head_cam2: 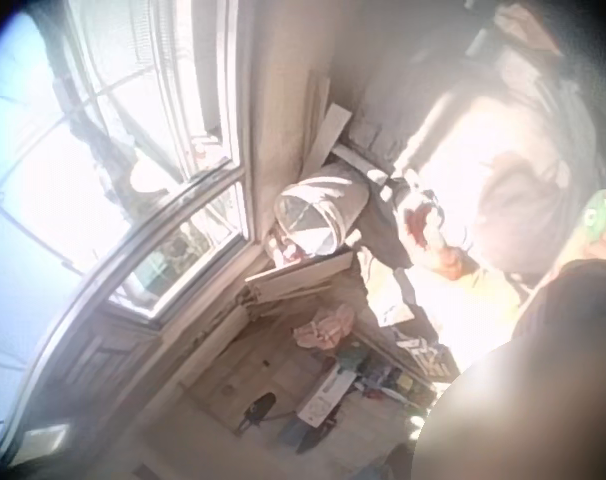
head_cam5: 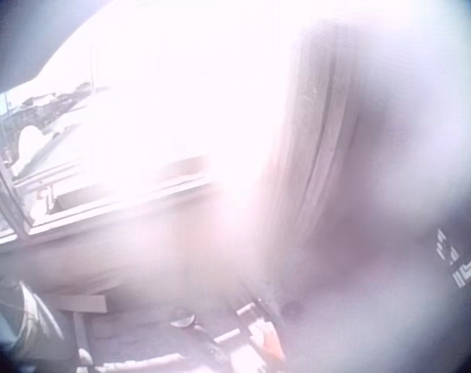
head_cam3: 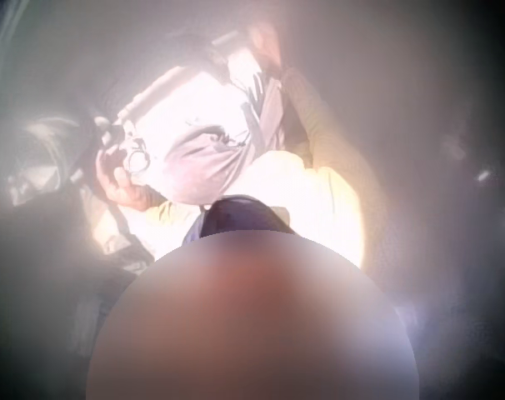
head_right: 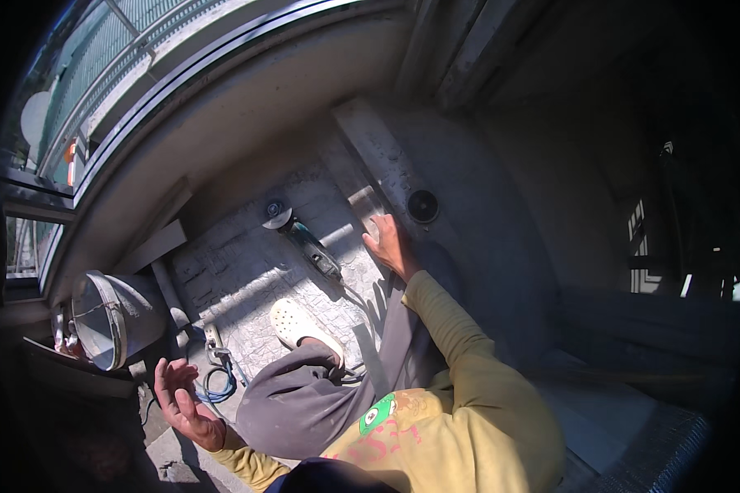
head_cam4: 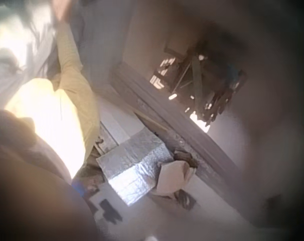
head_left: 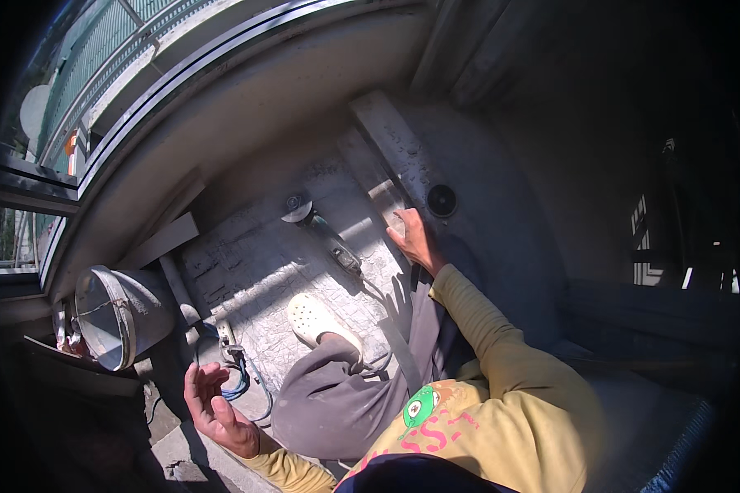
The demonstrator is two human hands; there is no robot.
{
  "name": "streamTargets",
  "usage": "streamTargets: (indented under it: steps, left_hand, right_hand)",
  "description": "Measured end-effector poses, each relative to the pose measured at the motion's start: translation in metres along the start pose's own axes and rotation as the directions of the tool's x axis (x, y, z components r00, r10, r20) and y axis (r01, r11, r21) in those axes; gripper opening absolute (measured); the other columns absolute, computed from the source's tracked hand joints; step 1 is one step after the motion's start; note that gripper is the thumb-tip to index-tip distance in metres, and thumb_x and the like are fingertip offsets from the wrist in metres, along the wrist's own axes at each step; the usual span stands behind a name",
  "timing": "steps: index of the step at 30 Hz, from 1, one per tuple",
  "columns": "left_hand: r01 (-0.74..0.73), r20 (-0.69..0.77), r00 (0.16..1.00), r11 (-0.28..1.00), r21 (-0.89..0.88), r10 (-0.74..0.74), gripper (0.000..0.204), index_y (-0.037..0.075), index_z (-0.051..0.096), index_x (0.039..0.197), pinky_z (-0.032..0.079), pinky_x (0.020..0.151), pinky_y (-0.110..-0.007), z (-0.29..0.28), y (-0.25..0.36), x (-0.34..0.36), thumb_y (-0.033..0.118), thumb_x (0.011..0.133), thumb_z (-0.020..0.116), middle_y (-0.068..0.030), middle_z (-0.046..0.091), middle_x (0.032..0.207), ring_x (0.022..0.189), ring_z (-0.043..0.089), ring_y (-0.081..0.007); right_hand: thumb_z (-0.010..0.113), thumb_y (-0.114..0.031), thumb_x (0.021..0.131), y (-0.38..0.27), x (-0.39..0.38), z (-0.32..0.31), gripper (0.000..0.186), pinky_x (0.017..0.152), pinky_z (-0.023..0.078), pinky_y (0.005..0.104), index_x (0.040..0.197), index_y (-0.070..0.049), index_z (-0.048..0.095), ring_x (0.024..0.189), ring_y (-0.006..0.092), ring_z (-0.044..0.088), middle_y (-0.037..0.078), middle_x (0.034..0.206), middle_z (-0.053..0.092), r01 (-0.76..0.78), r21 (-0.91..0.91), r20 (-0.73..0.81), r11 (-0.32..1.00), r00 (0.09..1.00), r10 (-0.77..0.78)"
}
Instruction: The person attaches a cutting disc to an angle grinder, then uses the grinder on a metal piece. Later, the person sits on the floor and mixes a pile of cement with a trowel.
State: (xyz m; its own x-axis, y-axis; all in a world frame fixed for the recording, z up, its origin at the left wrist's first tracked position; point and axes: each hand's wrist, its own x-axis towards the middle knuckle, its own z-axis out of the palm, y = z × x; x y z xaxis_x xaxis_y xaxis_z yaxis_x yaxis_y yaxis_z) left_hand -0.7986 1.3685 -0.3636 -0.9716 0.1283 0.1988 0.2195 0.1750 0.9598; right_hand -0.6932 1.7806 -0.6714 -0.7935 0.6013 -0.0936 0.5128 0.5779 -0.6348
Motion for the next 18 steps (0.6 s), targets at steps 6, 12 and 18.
streamTargets:
  steps: [6, 12, 18]
  left_hand:
    - [-0.319, 0.609, 0.673, 0.908, -0.272, 0.419, 0.066, 0.001, 0.06, 0.135, 0.055, 0.079, -0.041, 0.073, 0.088, -0.022, 0.036, 0.085, 0.083, -0.0146, 0.07, 0.105, 0.09, 0.068, -0.0281]
    - [-0.516, 0.881, 0.464, 0.779, 0.356, -0.095, 0.053, 0.004, 0.061, 0.134, 0.048, 0.091, -0.041, 0.097, 0.074, 0.0, 0.031, 0.09, 0.076, -0.0116, 0.067, 0.107, 0.101, 0.063, -0.0298]
    - [-0.555, 0.834, 0.522, 0.672, 0.49, -0.177, 0.043, 0.007, 0.064, 0.126, 0.051, 0.083, -0.043, 0.1, 0.011, 0.044, 0.035, 0.095, 0.07, -0.0121, 0.07, 0.1, 0.094, 0.067, -0.031]
  right_hand:
    - [0.085, -0.04, 0.078, 0.084, 0.035, -0.068, 0.093, 0.107, 0.046, 0.0545, 0.151, -0.003, 0.041, 0.134, 0.041, 0.048, 0.021, 0.146, 0.048, -0.357, -0.346, -0.215, 0.868, 0.93, 0.297]
    - [0.087, -0.037, 0.078, 0.101, 0.047, -0.063, 0.086, 0.103, 0.048, 0.0534, 0.145, -0.002, 0.047, 0.131, 0.0388, 0.053, 0.021, 0.142, 0.053, -0.36, -0.411, -0.107, 0.837, 0.931, 0.348]
    - [0.082, -0.024, 0.086, 0.047, -0.001, -0.086, 0.034, 0.076, 0.055, 0.0452, 0.105, 0.001, 0.069, 0.086, 0.0294, 0.07, 0.017, 0.091, 0.071, -0.382, -0.076, -0.201, 0.921, 0.91, 0.361]
